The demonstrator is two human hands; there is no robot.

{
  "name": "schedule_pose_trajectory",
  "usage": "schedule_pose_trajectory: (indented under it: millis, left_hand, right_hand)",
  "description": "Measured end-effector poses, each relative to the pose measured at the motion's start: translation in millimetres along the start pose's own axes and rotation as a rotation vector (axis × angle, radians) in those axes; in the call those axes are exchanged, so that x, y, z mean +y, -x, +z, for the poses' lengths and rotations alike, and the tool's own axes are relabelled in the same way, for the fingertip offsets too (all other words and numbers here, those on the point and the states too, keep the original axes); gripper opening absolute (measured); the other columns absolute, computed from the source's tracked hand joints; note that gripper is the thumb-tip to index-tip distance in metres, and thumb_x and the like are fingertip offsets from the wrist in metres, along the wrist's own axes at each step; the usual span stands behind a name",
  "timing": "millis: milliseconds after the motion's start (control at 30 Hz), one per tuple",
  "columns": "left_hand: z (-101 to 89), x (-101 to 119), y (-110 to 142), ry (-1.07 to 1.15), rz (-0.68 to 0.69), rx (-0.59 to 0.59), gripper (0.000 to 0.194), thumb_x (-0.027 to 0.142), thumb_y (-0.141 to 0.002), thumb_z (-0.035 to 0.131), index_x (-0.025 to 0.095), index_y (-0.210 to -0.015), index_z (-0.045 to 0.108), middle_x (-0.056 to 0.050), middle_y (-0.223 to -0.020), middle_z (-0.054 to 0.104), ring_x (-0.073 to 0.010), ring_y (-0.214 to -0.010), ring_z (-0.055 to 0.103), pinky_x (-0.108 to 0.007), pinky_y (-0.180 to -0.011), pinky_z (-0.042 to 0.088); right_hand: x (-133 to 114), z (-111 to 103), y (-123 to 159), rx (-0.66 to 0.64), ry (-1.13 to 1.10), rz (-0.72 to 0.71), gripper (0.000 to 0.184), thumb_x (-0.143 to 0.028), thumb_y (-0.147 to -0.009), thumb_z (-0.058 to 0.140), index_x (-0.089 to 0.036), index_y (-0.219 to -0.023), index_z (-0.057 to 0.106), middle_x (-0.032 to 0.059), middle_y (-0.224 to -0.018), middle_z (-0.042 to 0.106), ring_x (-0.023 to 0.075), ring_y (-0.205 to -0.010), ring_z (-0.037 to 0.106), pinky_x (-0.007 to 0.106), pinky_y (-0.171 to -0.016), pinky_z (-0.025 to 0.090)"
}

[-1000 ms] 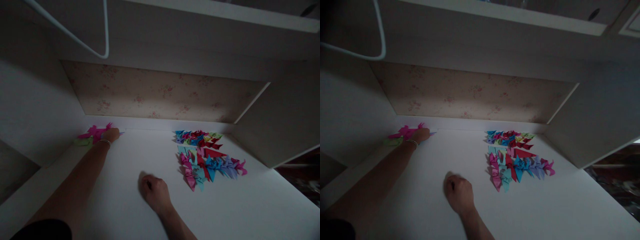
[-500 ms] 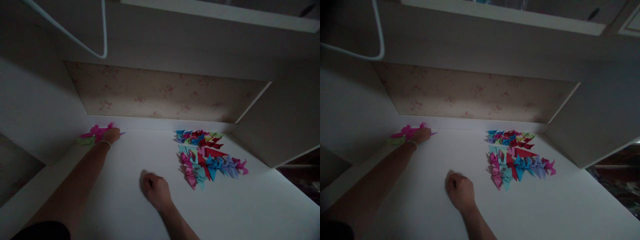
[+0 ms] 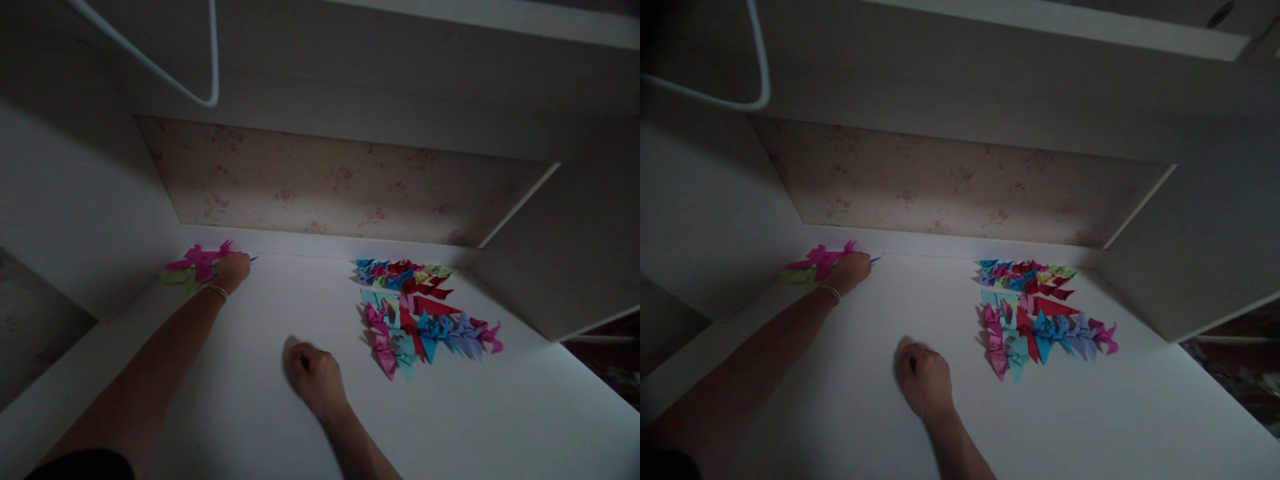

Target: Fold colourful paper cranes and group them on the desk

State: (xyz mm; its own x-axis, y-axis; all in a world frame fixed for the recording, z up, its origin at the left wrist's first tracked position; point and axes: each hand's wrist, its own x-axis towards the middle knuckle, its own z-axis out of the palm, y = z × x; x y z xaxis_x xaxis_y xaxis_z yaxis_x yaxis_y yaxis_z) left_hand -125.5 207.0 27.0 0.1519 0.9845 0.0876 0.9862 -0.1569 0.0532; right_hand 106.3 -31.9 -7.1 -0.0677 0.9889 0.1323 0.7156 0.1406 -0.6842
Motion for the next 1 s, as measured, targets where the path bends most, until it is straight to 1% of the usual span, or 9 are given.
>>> schedule_pose_trajectory:
  millis: [133, 367, 433, 567, 700, 800, 867, 933, 1000]
  left_hand:
    - [-10.6, 6.8, 2.2, 0.003, -0.063, 0.100, 0.033, 0.017, -0.080, 0.041, 0.002, -0.097, 0.066, -0.027, -0.100, 0.065, -0.0357, -0.096, 0.062, -0.047, -0.082, 0.045]
    - [-45.1, 18.3, 13.6, 0.131, -0.136, 0.227, 0.028, 0.020, -0.085, 0.044, 0.014, -0.103, 0.064, -0.011, -0.098, 0.071, -0.0216, -0.090, 0.065, -0.029, -0.079, 0.048]
    - [-54.9, 26.3, 24.0, 0.306, -0.137, 0.294, 0.026, 0.022, -0.086, 0.045, 0.015, -0.105, 0.062, -0.009, -0.098, 0.071, -0.0197, -0.090, 0.065, -0.028, -0.078, 0.049]
    - [-66.5, 52.3, 56.0, 0.887, -0.074, 0.364, 0.021, 0.027, -0.084, 0.050, 0.015, -0.099, 0.060, -0.007, -0.094, 0.071, -0.0167, -0.079, 0.067, -0.028, -0.071, 0.054]
    - [-62.0, 82.2, 105.3, 1.171, 0.030, 0.358, 0.022, 0.032, -0.080, 0.058, 0.015, -0.093, 0.061, -0.006, -0.092, 0.071, -0.0173, -0.078, 0.068, -0.027, -0.069, 0.056]
    - [-50.7, 101.9, 151.1, 1.072, 0.106, 0.369, 0.021, 0.031, -0.082, 0.057, 0.019, -0.096, 0.067, -0.004, -0.088, 0.072, -0.0173, -0.077, 0.068, -0.027, -0.073, 0.056]
    - [-40.7, 114.1, 179.6, 1.015, 0.184, 0.405, 0.019, 0.027, -0.083, 0.056, 0.023, -0.095, 0.070, -0.005, -0.095, 0.072, -0.0183, -0.085, 0.068, -0.029, -0.082, 0.054]
    - [-29.4, 125.4, 201.7, 0.983, 0.289, 0.405, 0.020, 0.023, -0.084, 0.055, 0.026, -0.096, 0.071, -0.004, -0.100, 0.072, -0.0193, -0.094, 0.066, -0.031, -0.090, 0.051]
    - [-17.9, 135.0, 215.8, 0.986, 0.337, 0.376, 0.023, 0.021, -0.084, 0.054, 0.028, -0.097, 0.072, -0.004, -0.103, 0.071, -0.0194, -0.097, 0.065, -0.033, -0.091, 0.051]
  right_hand:
    - [0.4, -0.1, -0.6, -0.014, 0.006, 0.006, 0.026, -0.024, -0.088, 0.043, -0.025, -0.087, 0.070, 0.0009, -0.079, 0.071, 0.0123, -0.065, 0.063, 0.020, -0.061, 0.036]
    - [-2.0, -2.7, 1.4, -0.027, -0.013, 0.012, 0.028, -0.026, -0.089, 0.042, -0.025, -0.089, 0.070, 0.0020, -0.083, 0.072, 0.0135, -0.070, 0.065, 0.020, -0.062, 0.038]
    - [-1.9, -3.5, 2.3, -0.022, -0.023, 0.008, 0.027, -0.027, -0.088, 0.043, -0.025, -0.088, 0.070, 0.0016, -0.081, 0.072, 0.0136, -0.068, 0.064, 0.020, -0.061, 0.038]
    - [1.9, -0.8, 3.3, -0.011, -0.119, 0.002, 0.025, -0.027, -0.087, 0.046, -0.025, -0.087, 0.070, 0.0004, -0.076, 0.070, 0.0135, -0.065, 0.062, 0.021, -0.060, 0.038]
    - [8.6, 4.0, 2.2, -0.024, -0.493, 0.057, 0.024, -0.036, -0.085, 0.051, -0.020, -0.083, 0.069, 0.0000, -0.065, 0.065, 0.0121, -0.056, 0.055, 0.021, -0.053, 0.036]
    - [12.0, -0.4, 0.0, -0.056, -0.950, 0.190, 0.034, -0.049, -0.082, 0.057, -0.017, -0.088, 0.065, 0.0002, -0.060, 0.061, 0.0101, -0.045, 0.046, 0.021, -0.044, 0.031]
    - [12.2, -8.0, -0.5, -0.071, -1.232, 0.254, 0.041, -0.055, -0.081, 0.056, -0.017, -0.094, 0.063, 0.0033, -0.071, 0.065, 0.0101, -0.047, 0.049, 0.021, -0.044, 0.033]
    - [10.2, -16.0, 0.6, -0.126, -1.405, 0.278, 0.045, -0.058, -0.082, 0.052, -0.018, -0.100, 0.062, 0.0062, -0.086, 0.066, 0.0126, -0.057, 0.056, 0.022, -0.047, 0.039]
    - [6.9, -20.7, 2.8, -0.201, -1.447, 0.282, 0.042, -0.057, -0.083, 0.052, -0.020, -0.099, 0.063, 0.0058, -0.087, 0.065, 0.0148, -0.064, 0.059, 0.023, -0.049, 0.042]
